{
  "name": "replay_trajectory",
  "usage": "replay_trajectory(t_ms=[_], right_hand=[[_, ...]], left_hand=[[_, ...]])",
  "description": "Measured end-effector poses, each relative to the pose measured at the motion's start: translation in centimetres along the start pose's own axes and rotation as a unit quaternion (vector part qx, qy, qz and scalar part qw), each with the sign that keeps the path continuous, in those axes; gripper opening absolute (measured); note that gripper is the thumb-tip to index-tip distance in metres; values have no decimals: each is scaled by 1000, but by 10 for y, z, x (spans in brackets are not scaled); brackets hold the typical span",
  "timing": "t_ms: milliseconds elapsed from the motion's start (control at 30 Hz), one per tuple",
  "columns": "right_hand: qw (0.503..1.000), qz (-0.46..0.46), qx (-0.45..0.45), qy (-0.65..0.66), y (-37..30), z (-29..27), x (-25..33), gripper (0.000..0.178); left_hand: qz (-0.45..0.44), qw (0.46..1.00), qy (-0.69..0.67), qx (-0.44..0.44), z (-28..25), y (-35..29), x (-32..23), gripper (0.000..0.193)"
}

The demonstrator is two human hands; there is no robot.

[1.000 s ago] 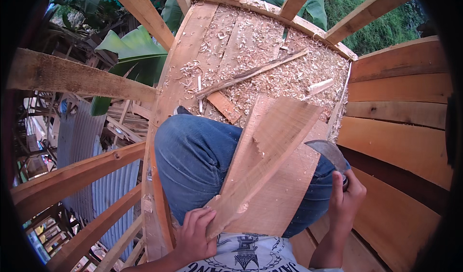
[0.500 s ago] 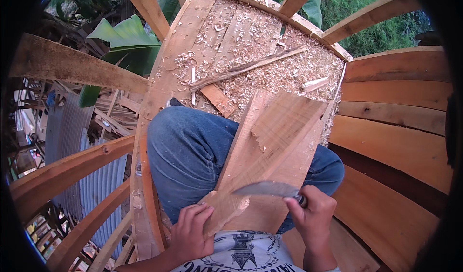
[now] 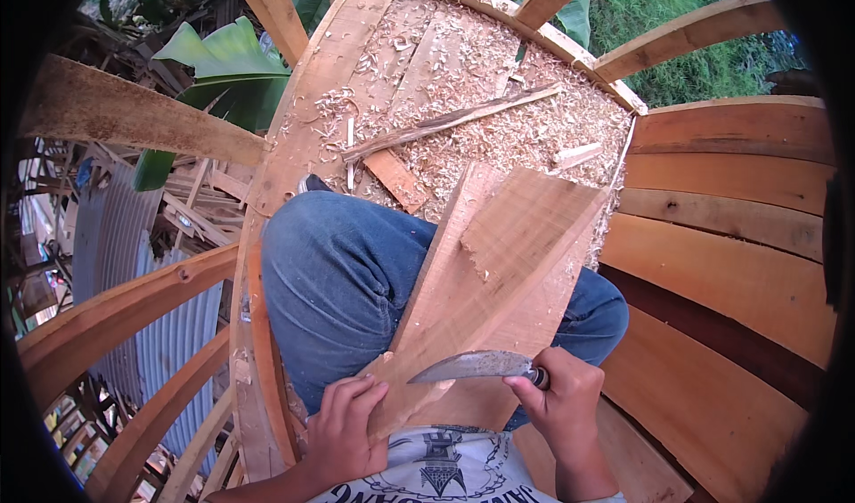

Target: The person sits cross-legged on a wooden platform and uses a curved knife to carve a rectangular piece of wood. They repeatedly shave thin layers from the wood's surface, creating a pile of wood shavings on the platform.

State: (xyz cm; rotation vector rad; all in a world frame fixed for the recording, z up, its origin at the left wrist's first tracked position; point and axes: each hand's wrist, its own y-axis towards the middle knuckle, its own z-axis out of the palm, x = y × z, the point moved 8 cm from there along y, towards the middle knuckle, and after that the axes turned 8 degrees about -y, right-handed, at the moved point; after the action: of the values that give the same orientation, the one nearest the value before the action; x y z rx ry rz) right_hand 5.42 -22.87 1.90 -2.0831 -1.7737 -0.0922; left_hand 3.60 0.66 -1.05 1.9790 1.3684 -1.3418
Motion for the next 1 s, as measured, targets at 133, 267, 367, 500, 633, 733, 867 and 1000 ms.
replay_trajectory(t_ms=[133,267,367,500,633,733,867,1000], right_hand=[[999,-30,-30,-27,4,-6,-2,44],[984,104,-146,2,8,-28,-53,43],[967,211,-131,58,5,-32,-88,40],[991,99,-34,84,-7,-18,-28,34],[999,2,2,32,-7,7,5,41],[1000,-14,-25,-5,1,3,4,46],[998,-15,-43,-41,7,-4,-2,47],[979,129,-156,37,7,-17,-52,41]], left_hand=[[3,1000,-9,17,-1,6,-6,57],[6,1000,-12,12,-2,3,-7,56],[7,1000,-14,11,-3,4,-6,56],[-5,1000,-1,7,0,2,-2,63],[3,1000,6,1,-1,1,-2,62],[5,1000,4,-1,-3,1,-1,62],[2,1000,-2,4,-1,3,-1,62],[5,1000,-3,3,-1,0,0,62]])
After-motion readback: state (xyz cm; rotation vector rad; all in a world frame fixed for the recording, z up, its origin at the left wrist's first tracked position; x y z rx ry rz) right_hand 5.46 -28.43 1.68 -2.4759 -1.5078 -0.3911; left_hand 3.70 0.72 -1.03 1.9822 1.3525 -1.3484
